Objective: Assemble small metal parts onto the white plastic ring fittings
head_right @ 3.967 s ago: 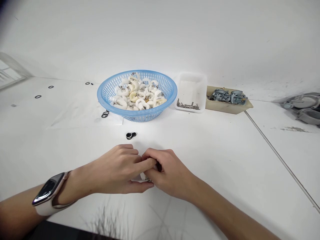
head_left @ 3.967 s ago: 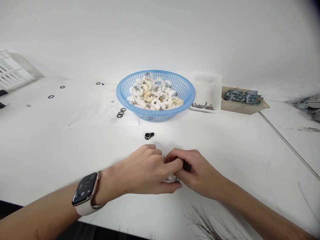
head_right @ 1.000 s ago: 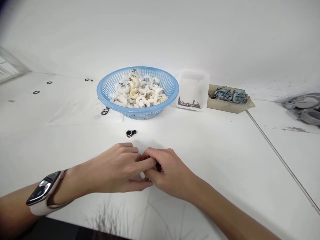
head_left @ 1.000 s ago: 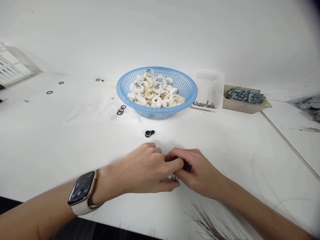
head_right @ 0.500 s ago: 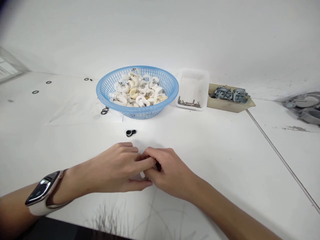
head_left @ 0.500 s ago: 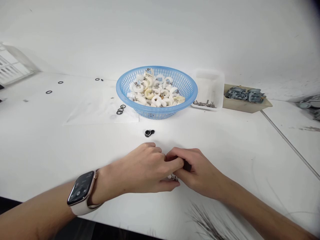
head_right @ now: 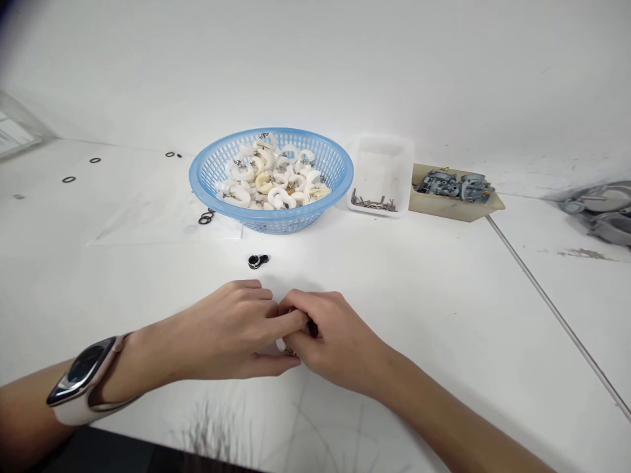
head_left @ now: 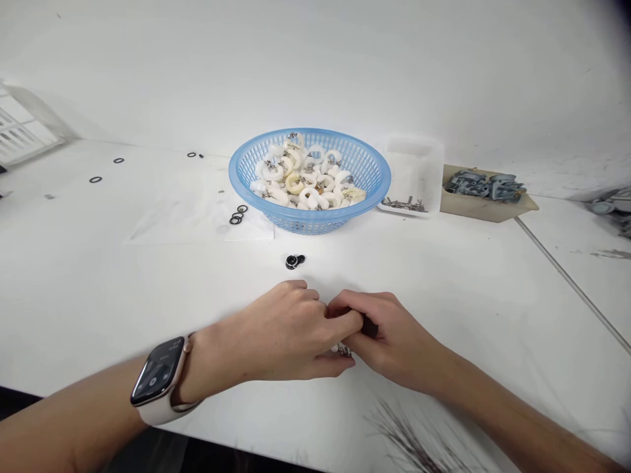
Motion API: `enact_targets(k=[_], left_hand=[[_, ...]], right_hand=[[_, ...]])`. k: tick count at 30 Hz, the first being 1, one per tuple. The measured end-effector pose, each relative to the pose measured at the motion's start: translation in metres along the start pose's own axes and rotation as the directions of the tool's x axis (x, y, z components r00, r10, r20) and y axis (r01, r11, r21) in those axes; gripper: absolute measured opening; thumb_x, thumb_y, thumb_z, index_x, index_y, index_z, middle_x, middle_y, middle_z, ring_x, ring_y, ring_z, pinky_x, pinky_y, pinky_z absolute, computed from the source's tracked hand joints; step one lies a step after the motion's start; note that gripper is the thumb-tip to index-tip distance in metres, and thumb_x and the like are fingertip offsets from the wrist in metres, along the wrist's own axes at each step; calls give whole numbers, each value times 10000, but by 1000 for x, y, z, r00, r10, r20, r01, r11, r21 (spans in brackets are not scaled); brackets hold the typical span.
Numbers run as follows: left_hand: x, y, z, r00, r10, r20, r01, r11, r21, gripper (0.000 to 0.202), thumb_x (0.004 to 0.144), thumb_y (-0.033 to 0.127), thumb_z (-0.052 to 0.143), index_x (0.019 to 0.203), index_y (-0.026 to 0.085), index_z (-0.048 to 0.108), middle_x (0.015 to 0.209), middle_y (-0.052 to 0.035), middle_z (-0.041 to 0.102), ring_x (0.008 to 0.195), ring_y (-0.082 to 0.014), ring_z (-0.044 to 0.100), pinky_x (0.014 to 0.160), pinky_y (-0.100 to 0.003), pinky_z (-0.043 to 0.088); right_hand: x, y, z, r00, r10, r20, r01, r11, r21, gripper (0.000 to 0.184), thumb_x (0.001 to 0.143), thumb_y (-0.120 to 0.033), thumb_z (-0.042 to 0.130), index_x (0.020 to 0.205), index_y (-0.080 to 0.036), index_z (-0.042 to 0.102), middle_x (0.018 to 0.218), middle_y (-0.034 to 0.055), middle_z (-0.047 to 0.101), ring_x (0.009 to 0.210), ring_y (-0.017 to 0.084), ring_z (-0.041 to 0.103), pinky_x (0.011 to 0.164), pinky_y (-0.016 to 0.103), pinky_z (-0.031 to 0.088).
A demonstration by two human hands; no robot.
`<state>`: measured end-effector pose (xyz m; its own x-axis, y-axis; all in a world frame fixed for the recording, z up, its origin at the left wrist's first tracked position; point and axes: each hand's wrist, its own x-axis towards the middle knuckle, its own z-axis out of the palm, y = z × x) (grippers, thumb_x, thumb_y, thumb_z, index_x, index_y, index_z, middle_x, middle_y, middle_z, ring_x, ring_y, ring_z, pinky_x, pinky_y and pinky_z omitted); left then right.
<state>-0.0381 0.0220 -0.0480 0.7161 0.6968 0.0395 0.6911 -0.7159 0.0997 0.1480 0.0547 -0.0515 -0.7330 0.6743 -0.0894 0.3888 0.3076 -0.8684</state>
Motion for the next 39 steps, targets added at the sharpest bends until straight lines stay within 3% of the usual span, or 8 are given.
enact_targets(k=[39], left_hand=[[-3, 0, 2, 1000, 6, -15, -6, 1000, 7, 152, 940, 388, 422, 984, 244, 439, 671, 52, 537, 527, -173, 452, 578, -359, 380]], right_hand=[[-1, 4, -1, 1000, -20, 16, 21, 995, -98, 219, 782, -29, 501, 845, -224, 578, 721, -97, 605, 600, 62, 495, 537, 184, 383]])
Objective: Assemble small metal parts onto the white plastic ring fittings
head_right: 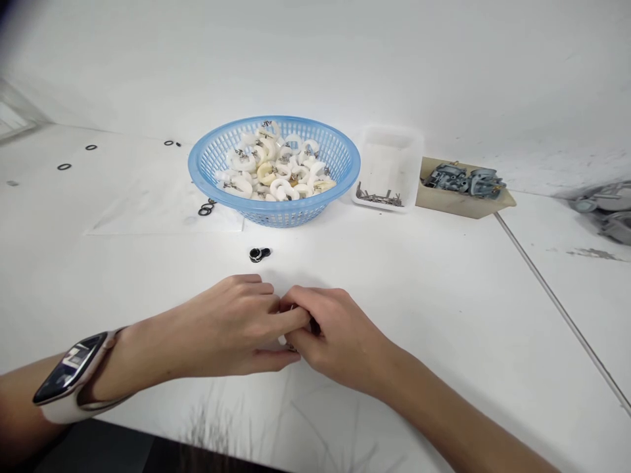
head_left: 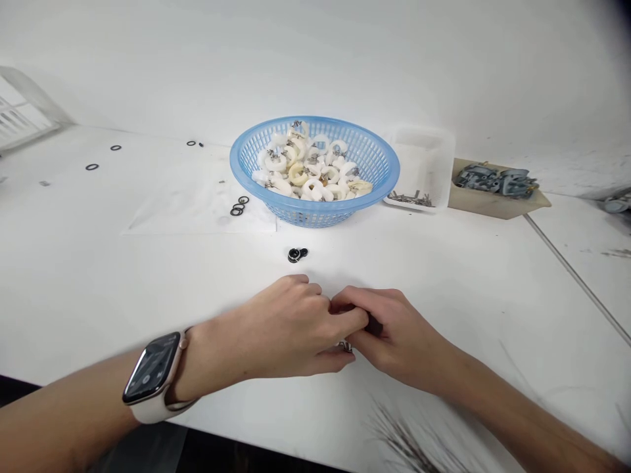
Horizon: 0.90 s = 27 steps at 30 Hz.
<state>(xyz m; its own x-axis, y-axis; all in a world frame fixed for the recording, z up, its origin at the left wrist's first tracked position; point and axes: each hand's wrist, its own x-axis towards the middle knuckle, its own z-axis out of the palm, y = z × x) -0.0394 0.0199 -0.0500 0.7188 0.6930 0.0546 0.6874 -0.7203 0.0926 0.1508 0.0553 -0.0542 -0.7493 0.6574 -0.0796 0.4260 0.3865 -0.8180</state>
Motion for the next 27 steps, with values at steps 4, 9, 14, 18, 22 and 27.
enact_targets(k=[4, 9, 14, 18, 22, 27], left_hand=[[1, 0, 0, 1000, -2, 2, 2, 1000, 3, 142, 939, 378, 413, 982, 245, 439, 674, 51, 541, 528, -176, 457, 573, -361, 382], [1, 0, -1, 1000, 0, 6, 0, 1000, 8, 141, 940, 378, 433, 967, 239, 424, 683, 57, 535, 540, -175, 482, 568, -363, 393], [-2, 0, 0, 1000, 6, 8, -6, 1000, 14, 134, 929, 363, 446, 969, 239, 416, 687, 55, 534, 542, -181, 491, 550, -366, 387], [-2, 1, 0, 1000, -11, 0, 11, 1000, 14, 121, 924, 345, 451, 965, 237, 413, 694, 53, 538, 541, -179, 489, 546, -362, 378], [-1, 1, 0, 1000, -13, 2, 13, 1000, 3, 101, 917, 323, 451, 964, 241, 414, 720, 51, 554, 552, -179, 489, 546, -361, 371], [-1, 1, 0, 1000, -20, 2, 20, 1000, -12, 101, 922, 325, 448, 976, 246, 416, 738, 50, 559, 560, -177, 482, 558, -361, 380]], right_hand=[[0, -1, 0, 1000, -10, 1, 10, 1000, -18, 222, 779, -28, 506, 845, -228, 575, 721, -105, 601, 604, 56, 490, 544, 180, 377], [0, 0, 0, 1000, -22, -4, 22, 998, -55, 222, 772, -26, 512, 840, -230, 568, 718, -110, 597, 605, 54, 485, 555, 181, 370], [0, 1, 0, 1000, -19, -9, 18, 997, -73, 214, 776, -34, 511, 841, -229, 568, 718, -107, 598, 605, 58, 483, 556, 187, 366], [0, 1, 0, 1000, -15, 1, 15, 997, -78, 215, 776, -35, 508, 845, -229, 571, 721, -104, 601, 604, 61, 484, 556, 192, 366], [0, 1, -1, 1000, -20, 10, 21, 996, -87, 230, 772, -27, 505, 859, -229, 574, 737, -101, 609, 617, 64, 492, 567, 196, 374], [0, 1, -1, 1000, -23, 13, 24, 997, -77, 210, 787, -36, 502, 847, -226, 568, 722, -103, 598, 609, 60, 486, 558, 191, 373]])
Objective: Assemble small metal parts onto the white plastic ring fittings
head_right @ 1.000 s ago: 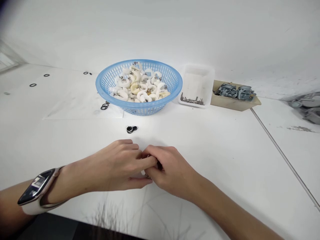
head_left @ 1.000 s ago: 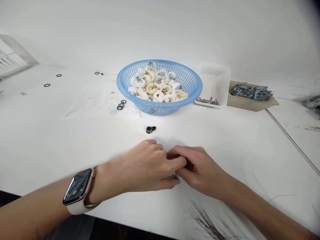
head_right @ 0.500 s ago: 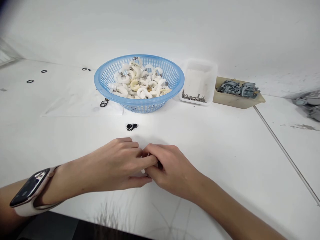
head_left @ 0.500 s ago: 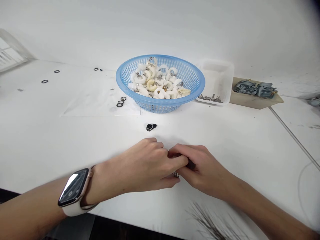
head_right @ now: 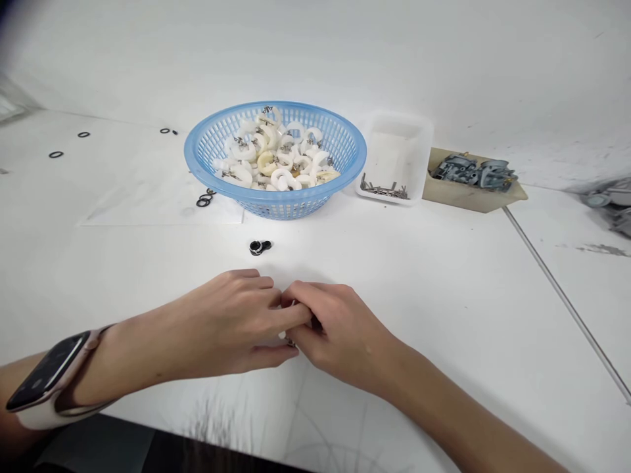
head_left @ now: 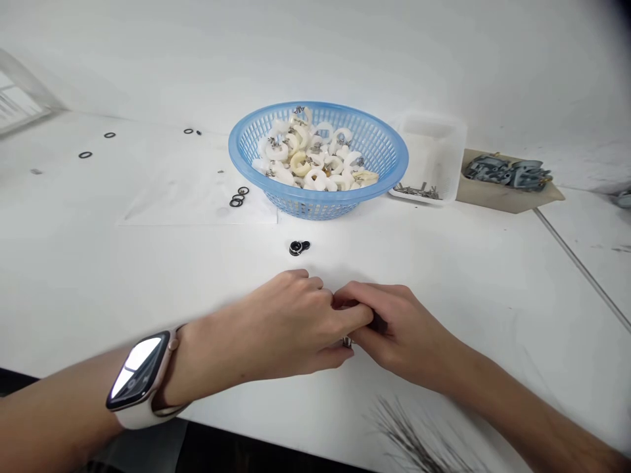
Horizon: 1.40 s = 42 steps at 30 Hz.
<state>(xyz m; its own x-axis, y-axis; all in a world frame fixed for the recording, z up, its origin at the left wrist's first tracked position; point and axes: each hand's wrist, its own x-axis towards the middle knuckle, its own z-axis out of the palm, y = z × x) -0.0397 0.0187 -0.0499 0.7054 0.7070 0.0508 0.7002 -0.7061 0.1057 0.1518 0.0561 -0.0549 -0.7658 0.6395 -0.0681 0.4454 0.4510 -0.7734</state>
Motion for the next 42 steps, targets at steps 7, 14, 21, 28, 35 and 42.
enact_targets(k=[7, 14, 21, 28, 35, 42], left_hand=[[-1, 0, 0, 1000, -5, 4, 5, 1000, 3, 109, 921, 341, 455, 970, 250, 420, 739, 48, 562, 574, -178, 492, 560, -354, 379], [0, -2, 0, 1000, 11, 6, -11, 1000, -8, 127, 923, 349, 461, 971, 240, 416, 712, 53, 545, 568, -173, 483, 577, -355, 367], [0, -1, -1, 1000, 6, 24, -6, 1000, -22, 125, 933, 359, 429, 933, 237, 404, 661, 50, 509, 548, -157, 442, 593, -333, 350], [2, -1, -3, 999, 6, 44, -5, 1000, -26, 149, 939, 387, 430, 930, 239, 410, 663, 52, 514, 551, -153, 417, 616, -331, 360], [2, 0, -4, 999, -9, 35, 10, 1000, -28, 154, 939, 385, 442, 913, 236, 418, 661, 51, 518, 556, -150, 420, 621, -324, 356], [2, 0, -3, 1000, 4, 29, -3, 999, -32, 151, 931, 376, 459, 911, 228, 437, 655, 44, 528, 550, -147, 426, 625, -327, 362]], right_hand=[[2, 0, 1, 1000, 5, 5, -5, 1000, -9, 206, 794, -44, 506, 868, -224, 573, 741, -91, 609, 624, 70, 495, 572, 199, 376], [1, -2, 0, 1000, 12, 6, -12, 1000, -16, 203, 779, -40, 501, 851, -215, 576, 733, -71, 613, 605, 91, 489, 562, 221, 365], [1, -3, 0, 1000, 11, 1, -11, 1000, -21, 197, 780, -50, 502, 856, -213, 583, 743, -54, 613, 631, 112, 506, 570, 244, 368], [-1, -4, 0, 1000, 12, 0, -12, 999, -37, 197, 777, -46, 494, 851, -207, 581, 746, -53, 606, 643, 112, 506, 569, 249, 356], [1, -5, 0, 1000, -10, -14, 9, 999, -34, 202, 771, -32, 491, 845, -197, 582, 747, -47, 607, 641, 112, 503, 580, 250, 359], [0, -4, 0, 1000, -7, -10, 6, 1000, -30, 198, 776, -39, 492, 845, -202, 580, 748, -45, 608, 644, 116, 507, 580, 251, 362]])
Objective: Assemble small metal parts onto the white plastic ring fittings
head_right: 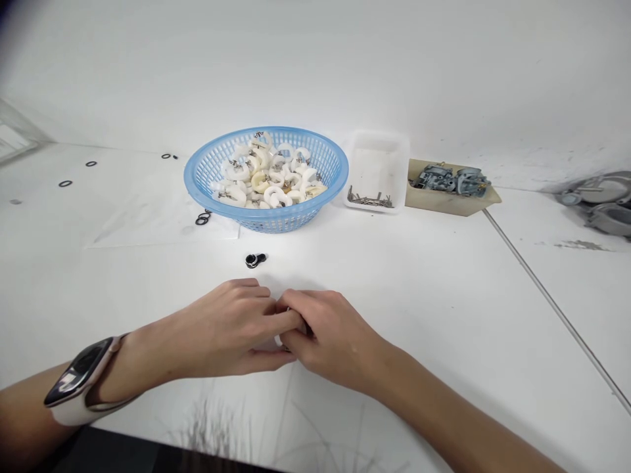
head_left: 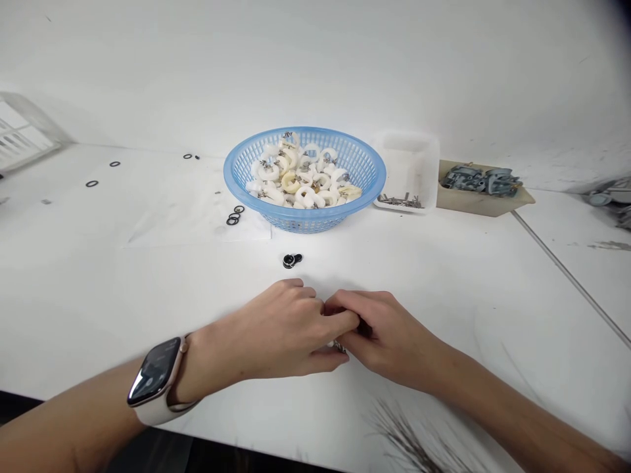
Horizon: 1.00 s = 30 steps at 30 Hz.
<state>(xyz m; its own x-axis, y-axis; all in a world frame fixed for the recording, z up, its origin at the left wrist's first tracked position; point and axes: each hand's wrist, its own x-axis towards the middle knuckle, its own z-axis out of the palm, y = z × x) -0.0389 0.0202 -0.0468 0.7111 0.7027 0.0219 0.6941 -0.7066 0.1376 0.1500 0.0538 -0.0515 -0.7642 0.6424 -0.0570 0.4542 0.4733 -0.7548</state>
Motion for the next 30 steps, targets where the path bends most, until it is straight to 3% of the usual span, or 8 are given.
enact_targets(k=[23, 30], left_hand=[[-1, -1, 2, 999, 11, -31, -10, 1000, 21, 172, 933, 390, 441, 891, 227, 409, 638, 42, 503, 532, -151, 428, 581, -329, 335], [0, 0, 1, 1000, -4, 15, 4, 1000, 4, 127, 932, 361, 441, 917, 238, 411, 666, 50, 517, 556, -158, 452, 603, -333, 359]], right_hand=[[1, 0, 0, 1000, 2, -1, -3, 1000, -16, 166, 784, -60, 505, 833, -204, 572, 730, -47, 606, 623, 115, 503, 560, 249, 359], [0, 1, 0, 1000, 3, 8, -3, 1000, -22, 162, 784, -61, 513, 835, -205, 567, 736, -57, 601, 627, 107, 498, 568, 244, 354]])
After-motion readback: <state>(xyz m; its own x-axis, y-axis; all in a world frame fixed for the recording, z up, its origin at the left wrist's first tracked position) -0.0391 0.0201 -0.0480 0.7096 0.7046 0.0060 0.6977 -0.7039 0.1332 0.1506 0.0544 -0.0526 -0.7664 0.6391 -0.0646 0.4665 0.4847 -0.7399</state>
